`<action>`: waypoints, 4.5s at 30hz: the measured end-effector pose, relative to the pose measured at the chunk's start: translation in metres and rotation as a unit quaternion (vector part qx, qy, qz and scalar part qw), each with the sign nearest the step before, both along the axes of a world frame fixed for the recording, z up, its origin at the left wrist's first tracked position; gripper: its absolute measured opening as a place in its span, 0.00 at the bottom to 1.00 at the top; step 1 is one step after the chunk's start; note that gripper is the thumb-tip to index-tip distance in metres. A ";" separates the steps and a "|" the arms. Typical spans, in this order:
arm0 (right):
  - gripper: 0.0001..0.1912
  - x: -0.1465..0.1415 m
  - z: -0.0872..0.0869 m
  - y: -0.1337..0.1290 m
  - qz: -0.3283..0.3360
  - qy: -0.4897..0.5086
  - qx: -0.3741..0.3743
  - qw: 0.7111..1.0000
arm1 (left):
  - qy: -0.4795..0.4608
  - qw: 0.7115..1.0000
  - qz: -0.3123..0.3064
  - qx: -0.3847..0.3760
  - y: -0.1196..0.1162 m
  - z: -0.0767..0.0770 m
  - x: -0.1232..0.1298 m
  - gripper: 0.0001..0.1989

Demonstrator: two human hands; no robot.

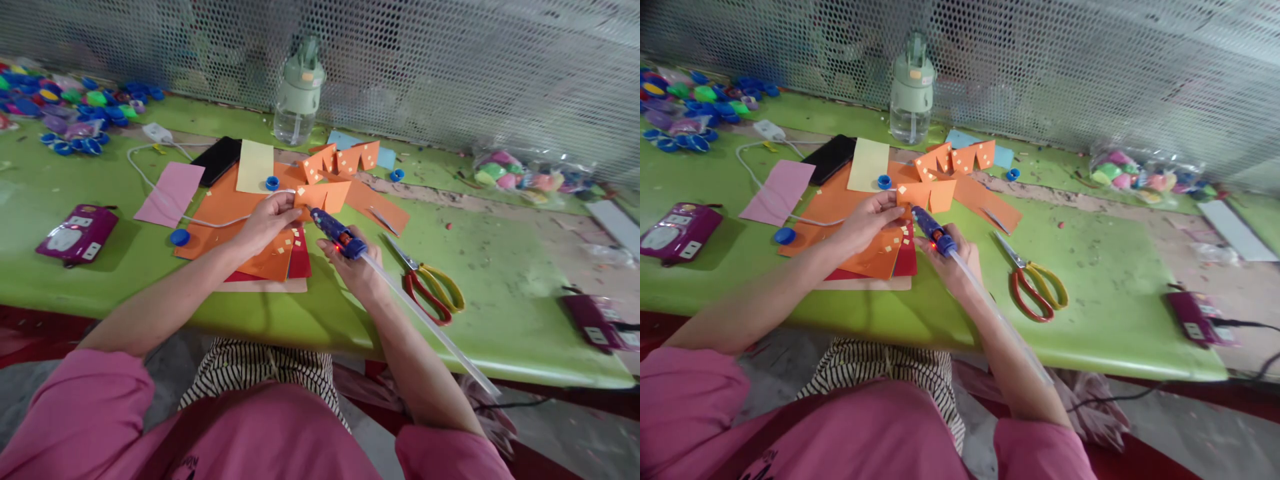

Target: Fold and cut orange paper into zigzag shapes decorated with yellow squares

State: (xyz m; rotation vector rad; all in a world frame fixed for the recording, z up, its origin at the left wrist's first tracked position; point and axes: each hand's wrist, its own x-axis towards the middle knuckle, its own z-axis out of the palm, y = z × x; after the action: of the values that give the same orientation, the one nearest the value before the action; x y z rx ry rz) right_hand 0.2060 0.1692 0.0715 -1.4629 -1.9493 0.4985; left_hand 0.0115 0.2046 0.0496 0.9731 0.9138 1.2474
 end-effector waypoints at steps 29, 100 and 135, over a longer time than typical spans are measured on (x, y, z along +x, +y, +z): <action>0.23 0.129 0.008 0.042 -0.110 -0.297 -0.105 0.943 | -0.054 0.997 0.048 -0.033 0.012 0.005 -0.011 0.07; 0.14 -0.037 0.002 0.043 0.001 0.093 0.043 0.995 | 0.057 0.997 -0.008 0.050 -0.005 0.000 0.006 0.04; 0.11 -0.022 0.010 0.040 0.024 -0.053 0.163 0.985 | -0.022 0.999 0.023 -0.036 -0.003 0.009 -0.001 0.13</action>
State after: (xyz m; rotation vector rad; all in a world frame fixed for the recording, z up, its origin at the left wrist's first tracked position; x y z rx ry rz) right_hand 0.1838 0.2097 0.0814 -1.2564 -2.0399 0.1131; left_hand 0.0100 0.2021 0.0584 0.8680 0.9452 1.2621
